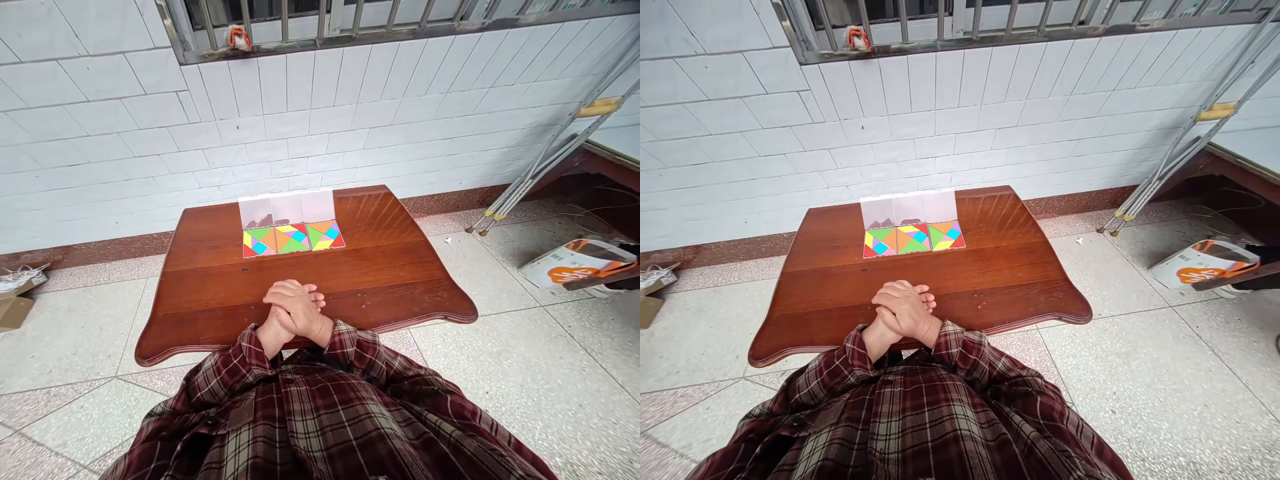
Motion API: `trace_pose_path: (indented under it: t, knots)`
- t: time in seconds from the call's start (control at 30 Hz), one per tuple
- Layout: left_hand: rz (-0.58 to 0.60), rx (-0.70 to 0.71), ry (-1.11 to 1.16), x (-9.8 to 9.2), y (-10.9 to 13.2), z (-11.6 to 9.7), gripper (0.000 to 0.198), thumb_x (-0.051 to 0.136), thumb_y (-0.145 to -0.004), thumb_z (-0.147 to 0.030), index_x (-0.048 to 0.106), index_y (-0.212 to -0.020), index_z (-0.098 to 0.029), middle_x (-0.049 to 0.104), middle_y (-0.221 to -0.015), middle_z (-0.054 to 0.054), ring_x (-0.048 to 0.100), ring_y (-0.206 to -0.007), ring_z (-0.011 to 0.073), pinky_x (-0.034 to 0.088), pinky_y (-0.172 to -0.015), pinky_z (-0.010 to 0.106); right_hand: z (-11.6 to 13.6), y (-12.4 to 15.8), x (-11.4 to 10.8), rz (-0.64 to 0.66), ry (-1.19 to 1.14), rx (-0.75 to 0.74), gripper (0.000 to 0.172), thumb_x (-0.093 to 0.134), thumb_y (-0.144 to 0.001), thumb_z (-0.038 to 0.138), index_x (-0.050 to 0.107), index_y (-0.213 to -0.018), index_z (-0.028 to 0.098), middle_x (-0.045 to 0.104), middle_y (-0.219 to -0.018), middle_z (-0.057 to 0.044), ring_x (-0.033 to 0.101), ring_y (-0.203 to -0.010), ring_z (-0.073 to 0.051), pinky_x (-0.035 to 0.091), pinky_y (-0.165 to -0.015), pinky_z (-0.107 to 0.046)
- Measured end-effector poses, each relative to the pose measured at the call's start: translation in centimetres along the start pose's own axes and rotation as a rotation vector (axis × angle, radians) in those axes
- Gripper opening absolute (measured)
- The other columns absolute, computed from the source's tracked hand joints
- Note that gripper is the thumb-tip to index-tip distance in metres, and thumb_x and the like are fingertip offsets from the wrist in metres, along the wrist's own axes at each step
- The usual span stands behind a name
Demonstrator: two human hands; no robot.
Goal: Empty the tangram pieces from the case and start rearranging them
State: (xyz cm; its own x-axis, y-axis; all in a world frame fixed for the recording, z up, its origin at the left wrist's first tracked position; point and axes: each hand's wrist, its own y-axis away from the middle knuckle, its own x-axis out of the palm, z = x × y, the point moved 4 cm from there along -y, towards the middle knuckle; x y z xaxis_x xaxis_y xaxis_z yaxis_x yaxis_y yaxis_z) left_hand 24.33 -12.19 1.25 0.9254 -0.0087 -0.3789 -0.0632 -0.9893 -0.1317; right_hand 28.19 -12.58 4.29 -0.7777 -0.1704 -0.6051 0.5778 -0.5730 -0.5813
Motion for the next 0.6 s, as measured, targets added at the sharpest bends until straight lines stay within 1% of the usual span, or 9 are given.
trace_pose_path:
  t: [0.07, 0.17, 0.23, 0.33, 0.4, 0.47, 0.5, 0.57, 0.6]
  knots:
    - [0.024, -0.154, 0.324, -0.3, 1.4, -0.2, 0.021, 0.043, -0.085, -0.024, 0.064, -0.084, -0.024, 0.061, -0.078, 0.004, 0.064, -0.090, 0.0151, 0.054, -0.088, 0.034, -0.5, 0.6, -0.4, -0.116, 0.000, -0.080, 0.049, 0.024, -0.096, 0.046, 0.066, -0.094, 0.022, 0.065, -0.089, -0.008, 0.059, -0.089, -0.022, 0.046, -0.085, -0.042]
    - [-0.060, -0.506, 0.901, -1.0, 3.4, 0.3, 0.010, 0.052, -0.077, -0.021, 0.061, -0.078, -0.017, 0.061, -0.079, 0.002, 0.062, -0.087, 0.0137, 0.052, -0.089, 0.032, -1.4, 1.5, -0.8, -0.254, 0.045, -0.110, 0.054, 0.018, -0.097, 0.046, 0.064, -0.089, 0.019, 0.063, -0.081, -0.008, 0.058, -0.076, -0.019, 0.047, -0.072, -0.035]
    - [-0.112, -0.608, 1.047, -1.5, 4.5, 0.2, 0.004, 0.056, -0.073, -0.017, 0.059, -0.072, -0.017, 0.062, -0.078, 0.000, 0.060, -0.083, 0.0115, 0.050, -0.089, 0.028, -1.4, 1.8, -0.7, -0.256, 0.096, -0.121, 0.055, 0.016, -0.098, 0.047, 0.063, -0.089, 0.018, 0.063, -0.078, -0.008, 0.058, -0.073, -0.018, 0.046, -0.069, -0.033]
    - [-0.018, -0.606, 1.119, -2.4, 5.5, -0.6, 0.007, 0.059, -0.077, -0.021, 0.062, -0.071, -0.018, 0.065, -0.081, 0.000, 0.061, -0.086, 0.0123, 0.048, -0.094, 0.030, -1.0, 2.3, -0.4, -0.151, 0.158, -0.082, 0.054, 0.019, -0.098, 0.049, 0.063, -0.091, 0.018, 0.064, -0.077, -0.007, 0.058, -0.072, -0.018, 0.046, -0.072, -0.032]
    - [0.087, -0.567, 1.103, -3.4, 5.9, -0.8, 0.019, 0.059, -0.082, -0.037, 0.066, -0.085, -0.019, 0.069, -0.098, 0.004, 0.062, -0.099, 0.0170, 0.047, -0.098, 0.037, -1.7, 2.6, -0.7, -0.063, 0.162, 0.066, 0.048, 0.024, -0.099, 0.045, 0.063, -0.092, 0.018, 0.065, -0.078, -0.007, 0.058, -0.073, -0.017, 0.046, -0.073, -0.030]
    - [0.152, -0.487, 0.964, -4.8, 5.9, -0.3, 0.040, 0.056, -0.083, -0.050, 0.065, -0.106, -0.019, 0.066, -0.118, 0.009, 0.061, -0.110, 0.0223, 0.046, -0.100, 0.043, -3.4, 3.2, -1.7, 0.005, 0.159, 0.274, 0.040, 0.029, -0.099, 0.038, 0.063, -0.092, 0.019, 0.066, -0.080, -0.006, 0.059, -0.074, -0.016, 0.045, -0.073, -0.028]
    - [0.129, -0.430, 0.831, -5.7, 5.8, 0.4, 0.044, 0.056, -0.082, -0.052, 0.065, -0.108, -0.018, 0.067, -0.117, 0.011, 0.064, -0.106, 0.0235, 0.046, -0.099, 0.044, -4.6, 3.5, -2.6, 0.024, 0.165, 0.373, 0.036, 0.031, -0.098, 0.034, 0.063, -0.091, 0.019, 0.067, -0.082, -0.006, 0.060, -0.076, -0.016, 0.045, -0.074, -0.027]
    - [-0.012, -0.317, 0.414, -7.5, 5.2, 2.3, 0.037, 0.058, -0.082, -0.048, 0.067, -0.095, -0.015, 0.072, -0.094, 0.010, 0.067, -0.085, 0.0200, 0.049, -0.092, 0.040, -7.5, 3.9, -5.0, -0.001, 0.232, 0.516, 0.029, 0.037, -0.094, 0.029, 0.064, -0.091, 0.019, 0.068, -0.088, -0.006, 0.061, -0.083, -0.017, 0.044, -0.079, -0.027]
    - [-0.089, -0.265, 0.217, -8.2, 5.0, 3.3, 0.033, 0.058, -0.081, -0.045, 0.066, -0.093, -0.016, 0.072, -0.090, 0.008, 0.066, -0.077, 0.0184, 0.051, -0.087, 0.038, -9.1, 4.0, -6.3, -0.023, 0.260, 0.577, 0.027, 0.039, -0.093, 0.027, 0.065, -0.092, 0.019, 0.068, -0.091, -0.007, 0.062, -0.086, -0.017, 0.044, -0.080, -0.027]
